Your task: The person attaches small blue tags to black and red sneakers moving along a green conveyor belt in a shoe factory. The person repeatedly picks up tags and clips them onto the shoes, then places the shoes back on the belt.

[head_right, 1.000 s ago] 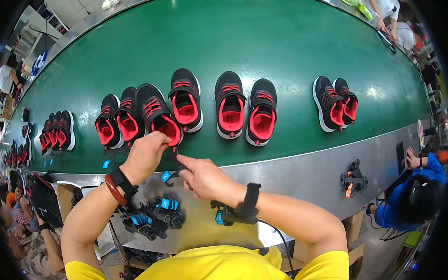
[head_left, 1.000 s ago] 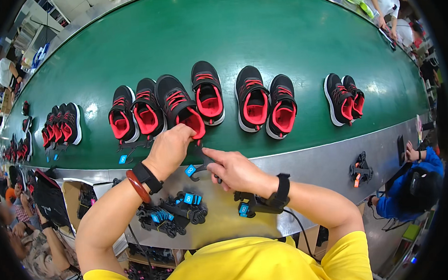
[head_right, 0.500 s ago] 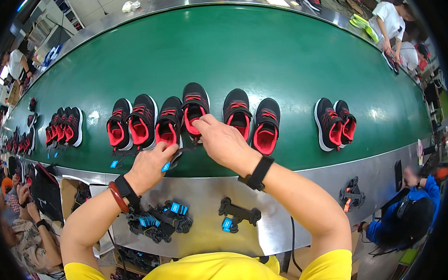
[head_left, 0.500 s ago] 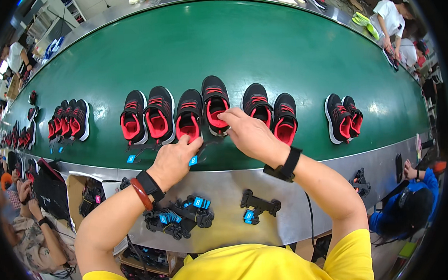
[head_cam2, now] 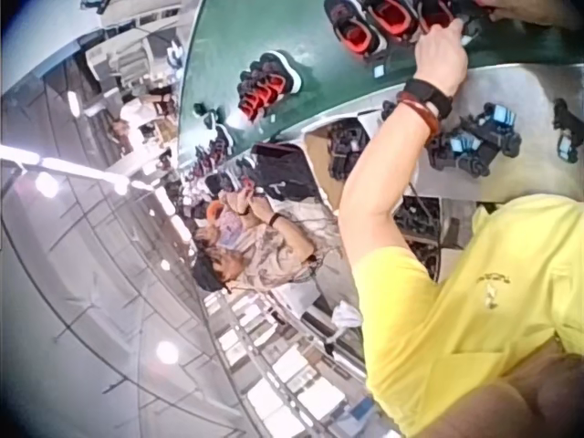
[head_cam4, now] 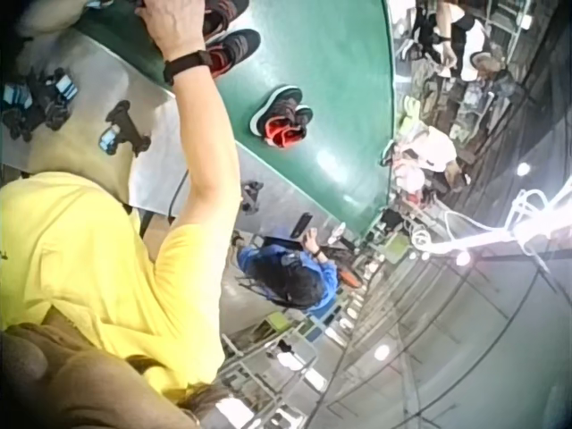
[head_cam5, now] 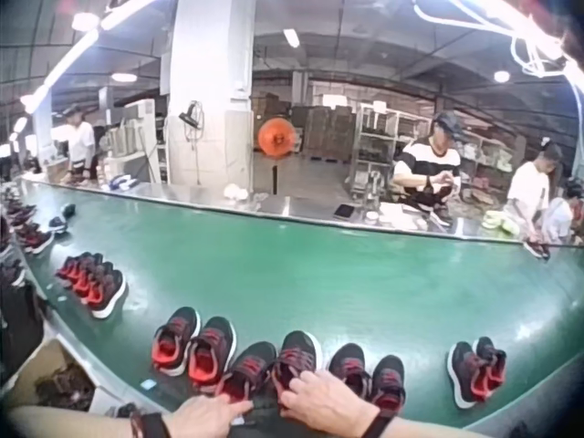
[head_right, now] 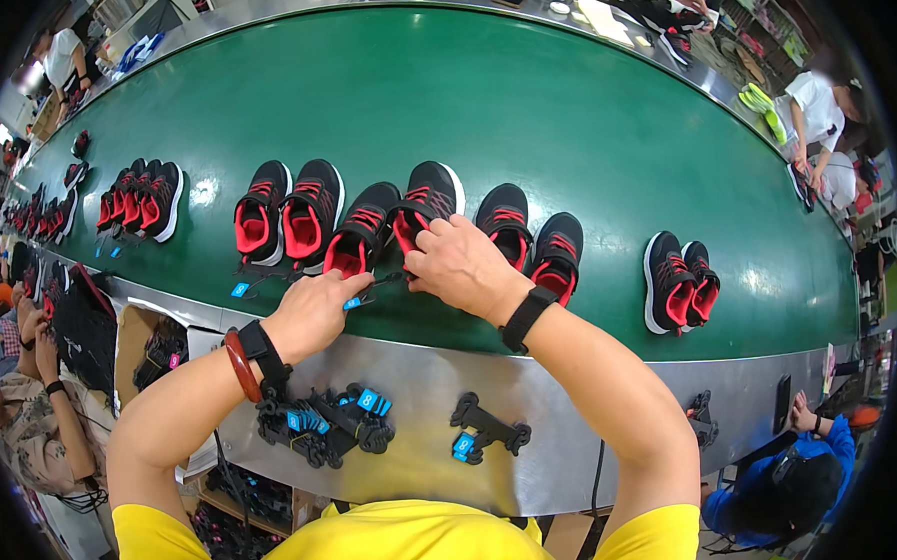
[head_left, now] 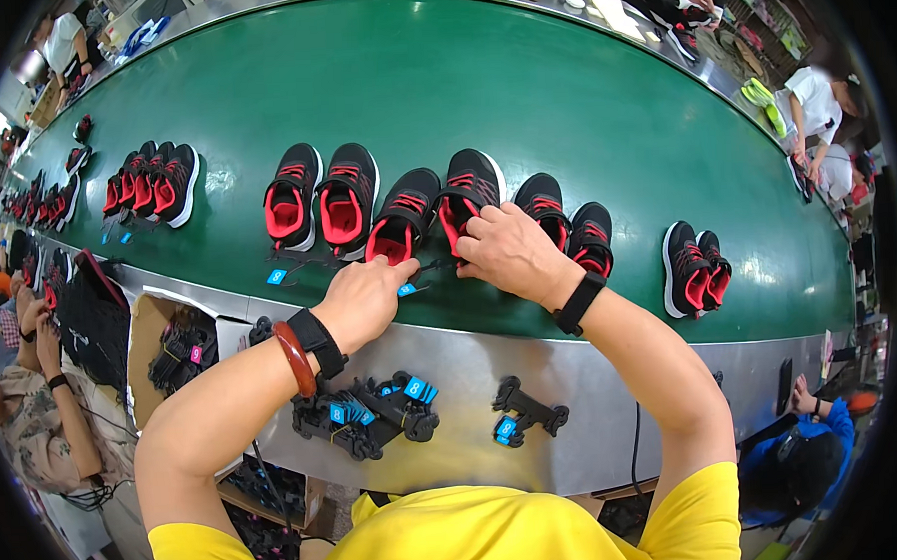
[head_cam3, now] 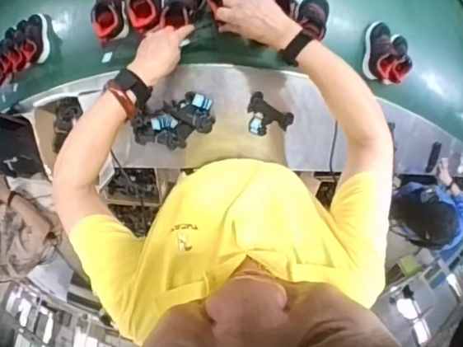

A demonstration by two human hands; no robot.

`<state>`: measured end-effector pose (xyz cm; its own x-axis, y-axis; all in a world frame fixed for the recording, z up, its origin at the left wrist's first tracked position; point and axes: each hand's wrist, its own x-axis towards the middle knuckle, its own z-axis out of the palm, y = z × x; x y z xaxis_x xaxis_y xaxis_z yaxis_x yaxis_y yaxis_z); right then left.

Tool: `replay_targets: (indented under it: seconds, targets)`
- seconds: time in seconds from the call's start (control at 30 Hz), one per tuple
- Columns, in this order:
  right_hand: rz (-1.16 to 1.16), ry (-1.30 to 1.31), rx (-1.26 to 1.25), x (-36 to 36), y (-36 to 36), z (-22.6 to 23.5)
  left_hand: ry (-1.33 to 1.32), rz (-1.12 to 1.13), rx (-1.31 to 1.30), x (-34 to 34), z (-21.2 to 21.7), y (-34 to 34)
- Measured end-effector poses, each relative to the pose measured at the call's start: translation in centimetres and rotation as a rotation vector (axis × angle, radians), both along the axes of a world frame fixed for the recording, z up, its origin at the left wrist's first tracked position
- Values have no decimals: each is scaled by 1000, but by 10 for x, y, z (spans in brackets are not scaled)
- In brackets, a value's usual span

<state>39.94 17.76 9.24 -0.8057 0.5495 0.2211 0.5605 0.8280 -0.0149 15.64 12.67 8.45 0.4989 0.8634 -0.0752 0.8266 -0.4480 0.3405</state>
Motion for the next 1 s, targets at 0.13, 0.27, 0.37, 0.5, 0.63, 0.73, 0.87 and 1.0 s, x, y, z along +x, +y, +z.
replay_targets:
  seconds: [0.13,0.27,0.37,0.5,0.63,0.73,0.87,1.0]
  targets:
    - [13,-19,9,-8,1,-3,12,8,18,-2,-2,0]
    - [-4,-99,36,-17,0,-3,-31,4,19,-2,-4,1]
    - [-14,-108,22,-17,2,-6,-55,13,4,1,2,0]
    - [-17,-43,21,-6,2,0,-11,44,-26,2,8,3]
    - [-20,-2,5,-3,0,7,-9,56,-36,1,8,2]
    - [-24,-9,0,-10,-1,4,-7,53,-47,3,7,1]
    - [-30,-79,43,-19,-1,0,-32,36,17,0,3,-1]
    - [-48,-155,78,-32,3,-3,-127,57,94,-2,6,3]
